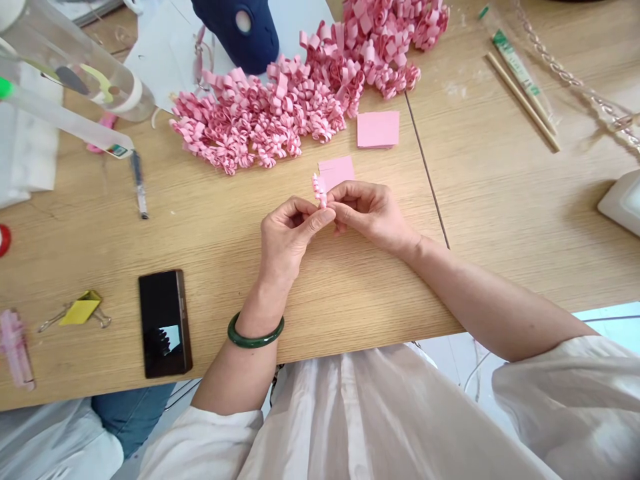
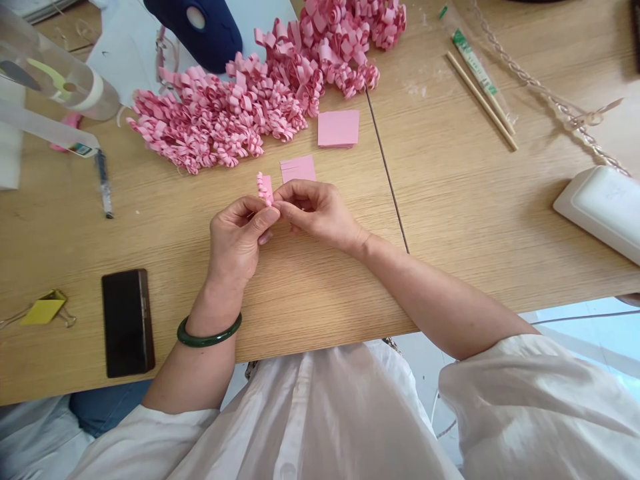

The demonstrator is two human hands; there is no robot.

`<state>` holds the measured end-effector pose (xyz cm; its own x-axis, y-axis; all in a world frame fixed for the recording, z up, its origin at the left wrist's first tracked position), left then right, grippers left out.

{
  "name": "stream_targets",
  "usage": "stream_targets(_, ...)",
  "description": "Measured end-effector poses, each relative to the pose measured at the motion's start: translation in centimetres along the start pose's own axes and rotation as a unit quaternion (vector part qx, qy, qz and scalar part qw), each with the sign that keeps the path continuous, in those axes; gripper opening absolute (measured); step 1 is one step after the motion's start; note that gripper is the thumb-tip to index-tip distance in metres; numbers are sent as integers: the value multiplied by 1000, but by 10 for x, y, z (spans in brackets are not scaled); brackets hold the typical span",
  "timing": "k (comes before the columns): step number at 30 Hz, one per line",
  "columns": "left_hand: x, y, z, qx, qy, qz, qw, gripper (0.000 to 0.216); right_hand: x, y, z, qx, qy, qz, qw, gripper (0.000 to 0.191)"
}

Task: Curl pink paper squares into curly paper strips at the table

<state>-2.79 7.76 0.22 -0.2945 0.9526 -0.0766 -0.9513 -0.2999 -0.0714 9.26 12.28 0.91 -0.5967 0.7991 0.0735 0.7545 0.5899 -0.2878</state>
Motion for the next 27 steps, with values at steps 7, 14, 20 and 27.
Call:
stream_targets(7, -2, 0, 1, 21, 27, -4, 999, 47, 1, 8, 4, 9, -15, 45, 999, 36)
stream_targets(14, -2, 4, 8, 72, -12, -9, 997, 29, 1, 11, 5, -1, -13, 60, 998, 34)
stream_targets(20, -2, 5, 16, 152, -81, 2, 985, 19, 1, 11, 6, -2, -13, 62, 998, 32)
stream_targets(27, -5, 4, 22, 180, -123, 11, 976, 14, 1, 10, 6, -18, -23, 61, 998, 32)
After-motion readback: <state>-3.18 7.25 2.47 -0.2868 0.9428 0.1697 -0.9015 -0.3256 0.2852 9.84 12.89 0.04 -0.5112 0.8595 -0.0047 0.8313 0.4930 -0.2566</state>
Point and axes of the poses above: each hand's wrist, its own x-axis towards the middle knuckle, its own y-axis out of the back of the hand, z = x × y, the point moved 9 cm from there along x, towards the middle knuckle
